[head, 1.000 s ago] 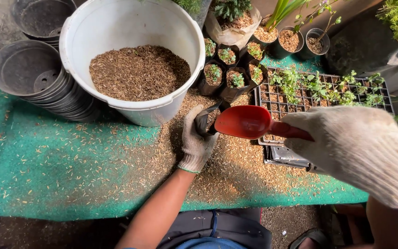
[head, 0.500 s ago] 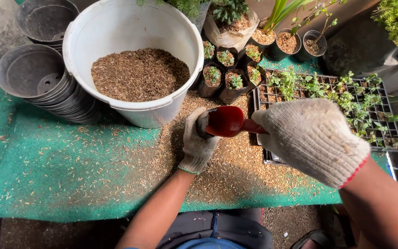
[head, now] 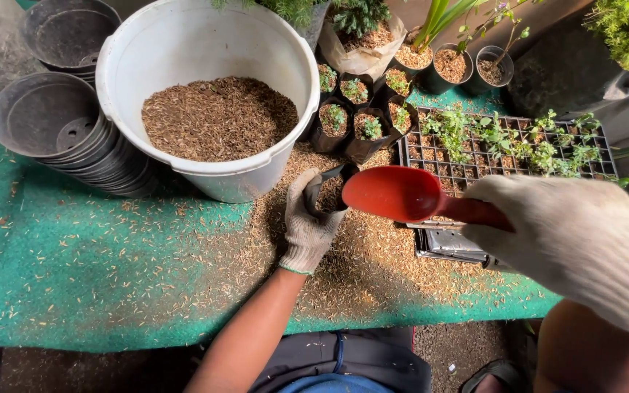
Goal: Filling small seedling pots with soil from a large bucket using a hand scoop
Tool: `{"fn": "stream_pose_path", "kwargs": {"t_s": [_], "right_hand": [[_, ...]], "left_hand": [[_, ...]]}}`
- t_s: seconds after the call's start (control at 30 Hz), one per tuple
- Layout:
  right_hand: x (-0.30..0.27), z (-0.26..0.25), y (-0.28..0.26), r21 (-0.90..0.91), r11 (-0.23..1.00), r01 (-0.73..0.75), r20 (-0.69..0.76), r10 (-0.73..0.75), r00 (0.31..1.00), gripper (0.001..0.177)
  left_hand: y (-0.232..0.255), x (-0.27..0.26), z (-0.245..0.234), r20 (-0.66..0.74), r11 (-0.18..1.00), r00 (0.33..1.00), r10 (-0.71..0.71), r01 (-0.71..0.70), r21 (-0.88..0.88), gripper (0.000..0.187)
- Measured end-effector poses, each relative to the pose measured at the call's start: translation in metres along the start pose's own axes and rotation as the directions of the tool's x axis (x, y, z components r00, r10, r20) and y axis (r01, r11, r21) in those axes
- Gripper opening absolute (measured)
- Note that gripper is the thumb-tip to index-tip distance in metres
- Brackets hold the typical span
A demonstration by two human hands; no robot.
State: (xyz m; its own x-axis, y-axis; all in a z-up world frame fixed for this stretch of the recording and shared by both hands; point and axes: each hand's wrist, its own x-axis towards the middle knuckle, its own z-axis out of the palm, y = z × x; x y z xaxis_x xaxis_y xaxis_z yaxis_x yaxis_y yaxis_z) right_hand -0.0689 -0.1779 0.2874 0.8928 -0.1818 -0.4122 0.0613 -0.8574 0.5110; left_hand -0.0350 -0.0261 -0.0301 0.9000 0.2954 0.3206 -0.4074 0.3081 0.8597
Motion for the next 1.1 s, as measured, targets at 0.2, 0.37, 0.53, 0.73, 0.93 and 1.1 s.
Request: {"fn": "stream_pose_path", "kwargs": {"t_s": [0.2, 0.37, 0.53, 0.73, 0.93, 1.1], "right_hand": [[0.018, 0.066, -0.013, 0.883, 0.468, 0.017, -0.131, 0.212, 0.968, 0.026], [0.053, 0.085, -0.087, 0.982, 0.181, 0.059, -0.095, 0.2, 0.975, 0.023], [0.102, 0.135, -0.12, 0.97, 0.142, 0.197, -0.216, 0.129, 0.968, 0.023], [0.114, 0.162, -0.134, 0.953, 0.151, 0.263, -0.275, 0.068, 0.959, 0.016], [0.116, 0.168, -0.139, 0.982, -0.01, 0.19, -0.188, 0.088, 0.978, 0.013], [0.128, 0.187, -0.14, 0.974, -0.012, 0.227, -0.222, 0.161, 0.962, 0.027]], "left_hand": [[-0.026, -0.006, 0.0, 0.04, 0.98, 0.999, -0.006, 0.014, -0.201, 0.076], [0.013, 0.008, 0.01, -0.077, 0.826, 0.884, -0.461, 0.395, -0.402, 0.055], [0.073, 0.019, 0.023, -0.077, 0.379, 0.447, -0.891, 0.641, -0.668, 0.043], [0.069, 0.006, -0.025, 0.0, 0.691, 0.925, -0.381, 0.285, 0.665, 0.096], [0.122, 0.053, -0.02, 0.308, 0.476, 0.644, -0.7, 0.1, 0.874, 0.128], [0.039, 0.034, -0.048, 0.627, 0.773, 0.703, -0.334, -0.177, 0.61, 0.112]]}}
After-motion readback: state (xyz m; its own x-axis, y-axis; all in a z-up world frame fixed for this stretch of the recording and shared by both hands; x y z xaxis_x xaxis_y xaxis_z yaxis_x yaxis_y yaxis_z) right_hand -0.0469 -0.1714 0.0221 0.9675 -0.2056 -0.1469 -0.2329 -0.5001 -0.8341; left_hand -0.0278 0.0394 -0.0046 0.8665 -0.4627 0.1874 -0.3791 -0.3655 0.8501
